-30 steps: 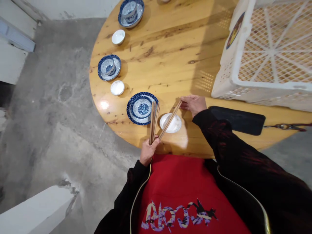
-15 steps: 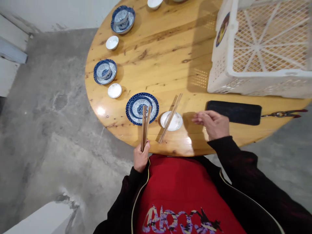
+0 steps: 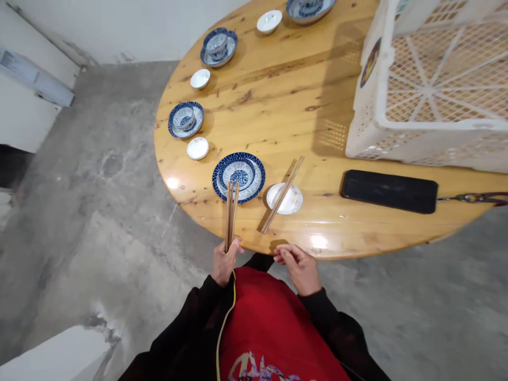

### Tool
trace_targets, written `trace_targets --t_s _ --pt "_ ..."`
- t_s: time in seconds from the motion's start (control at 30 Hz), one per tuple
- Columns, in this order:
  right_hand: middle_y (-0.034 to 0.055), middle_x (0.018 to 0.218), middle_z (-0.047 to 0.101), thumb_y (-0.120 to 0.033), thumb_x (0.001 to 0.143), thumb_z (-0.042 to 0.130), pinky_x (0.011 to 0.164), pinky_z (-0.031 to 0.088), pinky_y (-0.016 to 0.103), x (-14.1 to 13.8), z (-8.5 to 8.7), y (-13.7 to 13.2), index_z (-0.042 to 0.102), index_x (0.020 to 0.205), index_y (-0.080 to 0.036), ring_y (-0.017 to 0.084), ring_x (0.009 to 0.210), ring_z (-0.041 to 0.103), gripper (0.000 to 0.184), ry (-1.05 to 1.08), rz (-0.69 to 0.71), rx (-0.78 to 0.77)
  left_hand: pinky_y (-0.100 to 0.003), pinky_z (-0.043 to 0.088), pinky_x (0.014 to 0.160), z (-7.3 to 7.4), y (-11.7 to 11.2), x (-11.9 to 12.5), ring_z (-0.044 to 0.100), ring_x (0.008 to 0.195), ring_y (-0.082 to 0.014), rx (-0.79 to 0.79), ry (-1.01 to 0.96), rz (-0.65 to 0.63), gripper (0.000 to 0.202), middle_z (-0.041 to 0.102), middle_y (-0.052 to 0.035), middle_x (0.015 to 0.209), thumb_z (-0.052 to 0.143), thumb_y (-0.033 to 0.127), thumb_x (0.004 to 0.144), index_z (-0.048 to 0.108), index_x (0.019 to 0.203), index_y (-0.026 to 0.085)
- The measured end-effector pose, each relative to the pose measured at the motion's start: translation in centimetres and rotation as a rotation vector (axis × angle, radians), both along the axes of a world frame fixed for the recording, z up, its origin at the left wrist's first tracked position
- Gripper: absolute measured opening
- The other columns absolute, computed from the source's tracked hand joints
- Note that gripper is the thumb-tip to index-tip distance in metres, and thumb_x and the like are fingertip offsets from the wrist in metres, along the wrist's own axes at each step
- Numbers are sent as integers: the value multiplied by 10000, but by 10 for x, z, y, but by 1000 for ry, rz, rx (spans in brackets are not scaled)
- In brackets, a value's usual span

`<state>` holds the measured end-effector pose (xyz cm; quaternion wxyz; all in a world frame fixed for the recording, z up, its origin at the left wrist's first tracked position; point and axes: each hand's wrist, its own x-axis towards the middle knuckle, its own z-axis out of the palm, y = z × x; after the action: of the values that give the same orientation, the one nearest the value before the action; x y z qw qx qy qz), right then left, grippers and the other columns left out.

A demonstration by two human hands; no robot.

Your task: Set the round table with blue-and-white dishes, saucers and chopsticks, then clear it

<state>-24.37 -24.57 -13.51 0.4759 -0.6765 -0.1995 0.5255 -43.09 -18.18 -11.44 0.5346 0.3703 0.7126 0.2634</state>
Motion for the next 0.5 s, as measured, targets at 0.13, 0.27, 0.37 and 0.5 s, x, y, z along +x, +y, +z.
trace_targets --t_s 0.13,0.27,0.37,0.5 --pt "83 772 763 -695 652 765 616 619 343 -10 -13 -37 729 789 -206 209 628 713 509 -7 -84 -33 -230 390 492 1 -16 -15 499 500 -111 23 -9 -116 458 589 -17 558 687 590 797 716 704 142" --pt "86 747 760 -654 633 764 613 621 350 -21 -27 -80 718 787 -204 226 632 720 478 -41 -236 -57 -227 370 479 9 -32 -39 488 488 -108 48 -20 -202 469 613 -21 584 672 599 801 745 813 136" --pt "95 756 764 -619 633 744 607 616 342 -42 -32 -102 717 787 -199 228 636 724 449 -58 -303 -40 -227 355 471 14 -51 -64 480 481 -104 64 -18 -219 492 636 -32 617 669 617 791 748 844 135" --pt "102 752 765 -592 624 723 580 600 330 -84 -28 -113 723 757 -197 225 619 718 417 -29 -244 -6 -232 315 440 19 -83 -103 427 438 -87 69 -45 -220 533 631 -31 619 671 652 770 740 850 129"
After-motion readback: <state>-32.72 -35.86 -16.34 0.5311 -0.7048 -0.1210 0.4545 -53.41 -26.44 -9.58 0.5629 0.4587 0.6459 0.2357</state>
